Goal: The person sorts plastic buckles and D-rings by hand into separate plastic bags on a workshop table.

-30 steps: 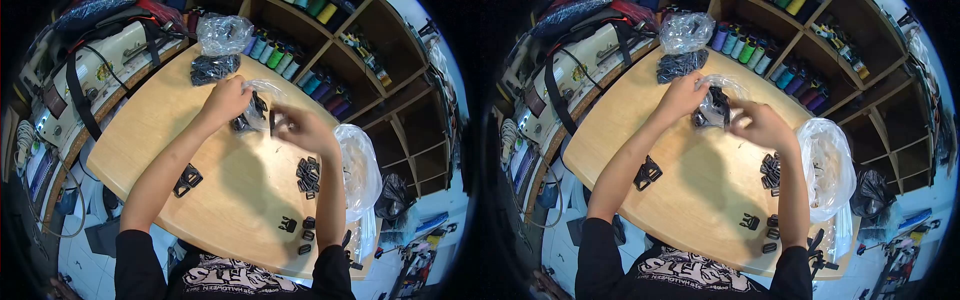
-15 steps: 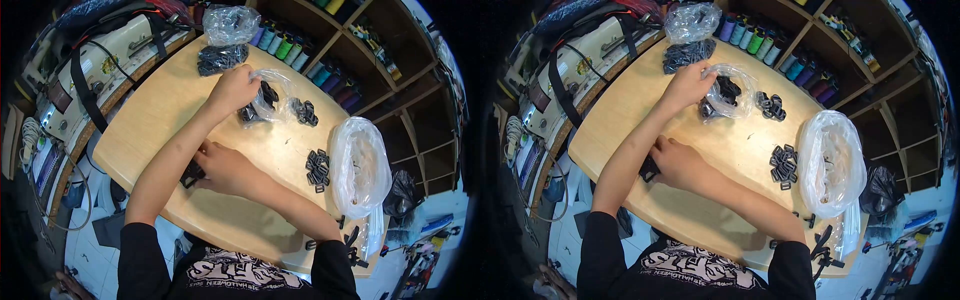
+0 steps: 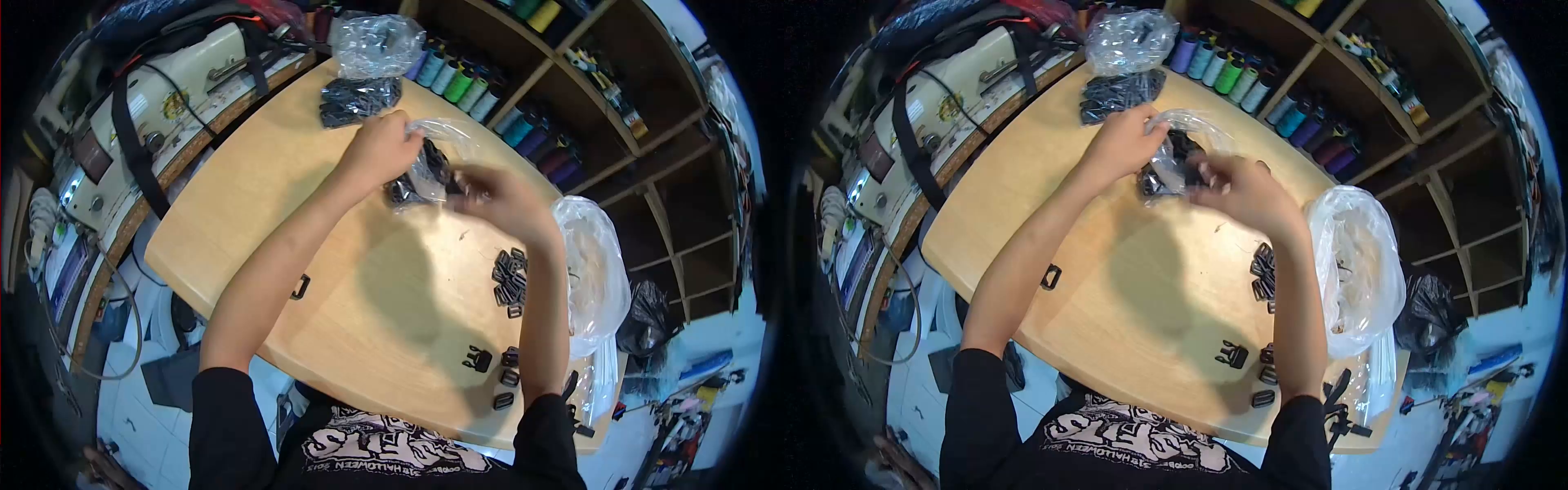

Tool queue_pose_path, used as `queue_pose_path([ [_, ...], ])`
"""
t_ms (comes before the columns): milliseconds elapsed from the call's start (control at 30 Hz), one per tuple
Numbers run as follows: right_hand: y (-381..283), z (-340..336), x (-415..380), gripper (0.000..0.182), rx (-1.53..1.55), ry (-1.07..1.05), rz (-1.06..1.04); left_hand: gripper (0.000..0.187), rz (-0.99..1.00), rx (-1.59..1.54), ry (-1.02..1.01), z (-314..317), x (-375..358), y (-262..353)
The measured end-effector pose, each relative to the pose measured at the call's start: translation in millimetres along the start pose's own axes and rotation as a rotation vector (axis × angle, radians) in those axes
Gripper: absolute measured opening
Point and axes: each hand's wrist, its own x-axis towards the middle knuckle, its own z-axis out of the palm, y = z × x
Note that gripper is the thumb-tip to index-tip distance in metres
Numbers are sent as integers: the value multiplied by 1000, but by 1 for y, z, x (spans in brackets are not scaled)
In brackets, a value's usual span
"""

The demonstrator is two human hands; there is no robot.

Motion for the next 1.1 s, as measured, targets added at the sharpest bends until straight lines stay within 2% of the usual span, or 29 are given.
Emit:
queue_pose_path([
  [67, 11, -5, 15, 65, -58, 248, 92, 33, -98, -28, -87, -7, -1, 12],
  [167, -7, 0, 16, 58, -86, 377, 30, 33, -100, 1, -89, -7, 0, 10],
  [200, -9, 5, 15, 50, -138, 387, -25, 32, -104, -4, -84, -9, -1, 14],
  [233, -15, 13, 12, 50, -133, 373, -33, 32, -119, 2, -77, -6, -2, 10],
  [300, -34, 37, 2, 39, -98, -60, -35, 33, -33, 23, -20, -2, 0, 3],
  [367, -46, 85, -8, 37, -31, -238, -216, 33, -72, 20, -90, -6, 1, 2],
  [433, -70, 130, -16, 43, -114, -170, -299, 35, -28, -84, -128, -7, 3, -1],
  [467, -81, 153, -16, 45, -156, -69, -313, 36, -26, -101, -111, -6, 4, -3],
  [500, -88, 171, -15, 47, -201, 33, -326, 34, -167, -150, -214, -12, 3, 4],
  [567, -89, 192, -12, 44, -263, 98, -360, 31, -233, -173, -258, -19, 3, 9],
  [600, -85, 196, -12, 41, -327, 132, -420, 31, -216, -176, -268, -22, 5, 13],
  [700, -72, 205, -17, 36, -368, 205, -412, 29, -211, -107, -284, -28, 1, 16],
  [767, -70, 182, -31, 31, -350, 194, -367, 28, -196, -143, -270, -24, 2, 13],
  [833, -67, 144, -45, 27, -272, -82, -113, 27, -174, -158, -271, -21, 2, 12],
  [900, -56, 98, -53, 27, -148, -76, -57, 27, -231, -157, -282, -23, 2, 15],
  [967, -36, 68, -54, 27, -100, 201, -72, 28, -229, -148, -278, -23, 2, 15],
  [1033, -30, 32, -41, 29, -132, 304, 115, 28, -234, -182, -266, -22, 1, 16],
  [1100, -14, 22, -15, 33, -229, 457, 29, 27, -209, -168, -247, -21, 1, 14],
])
